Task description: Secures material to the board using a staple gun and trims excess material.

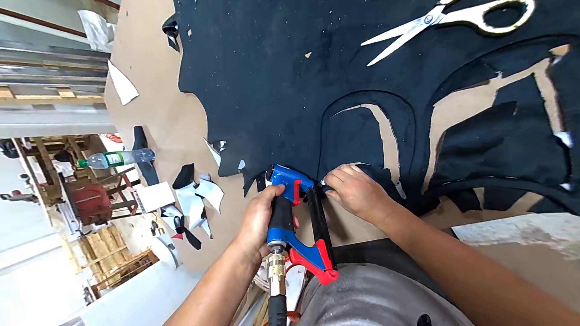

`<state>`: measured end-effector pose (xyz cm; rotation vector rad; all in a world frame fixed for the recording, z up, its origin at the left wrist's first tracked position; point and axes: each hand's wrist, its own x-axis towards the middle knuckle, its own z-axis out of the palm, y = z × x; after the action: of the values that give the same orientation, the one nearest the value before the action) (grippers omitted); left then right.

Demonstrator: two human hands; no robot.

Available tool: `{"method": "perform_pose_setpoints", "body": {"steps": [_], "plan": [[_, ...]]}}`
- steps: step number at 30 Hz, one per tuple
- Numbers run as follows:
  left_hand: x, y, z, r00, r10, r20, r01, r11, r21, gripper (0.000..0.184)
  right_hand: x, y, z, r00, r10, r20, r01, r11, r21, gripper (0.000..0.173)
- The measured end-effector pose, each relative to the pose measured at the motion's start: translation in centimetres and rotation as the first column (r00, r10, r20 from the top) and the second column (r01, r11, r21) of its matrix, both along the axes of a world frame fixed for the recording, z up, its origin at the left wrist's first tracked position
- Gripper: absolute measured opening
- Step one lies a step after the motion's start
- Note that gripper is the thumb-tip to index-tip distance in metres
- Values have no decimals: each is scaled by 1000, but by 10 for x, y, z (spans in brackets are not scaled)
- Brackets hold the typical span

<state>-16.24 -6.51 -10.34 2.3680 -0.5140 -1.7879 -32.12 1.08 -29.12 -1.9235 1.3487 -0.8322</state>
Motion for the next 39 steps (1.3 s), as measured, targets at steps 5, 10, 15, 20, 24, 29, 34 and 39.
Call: {"method": "perform_pose_setpoints", "body": {"steps": [5,10,15,20,24,29,34,39], "plan": [[0,-21,-1,994,-113,-6,113,990,90,43,0,1,-1,1000,6,8,-6,1000,5,11],[-6,-33,-4,986,-166,5,163,975,149,43,1,0,-2,1000,11,3,-11,1000,17,10],[-8,-35,-6,988,-157,-1,155,973,170,38,3,0,-2,1000,21,-9,-21,1000,19,11],[4,-42,-7,973,-207,-99,219,965,145,46,-13,5,6,1000,-27,5,27,998,50,13],[5,-43,-9,958,-251,-142,270,952,145,50,-42,25,1,989,-121,-87,116,991,-58,18],[-3,-52,-9,946,-270,-179,299,940,162,50,-39,24,0,979,-136,-150,124,989,-81,22],[-13,-54,-9,953,-267,-142,290,940,179,48,-41,23,1,982,-130,-139,122,991,-62,23],[-18,-51,-7,966,-241,-90,253,952,169,47,-41,23,0,981,-132,-144,124,990,-63,23]]}}
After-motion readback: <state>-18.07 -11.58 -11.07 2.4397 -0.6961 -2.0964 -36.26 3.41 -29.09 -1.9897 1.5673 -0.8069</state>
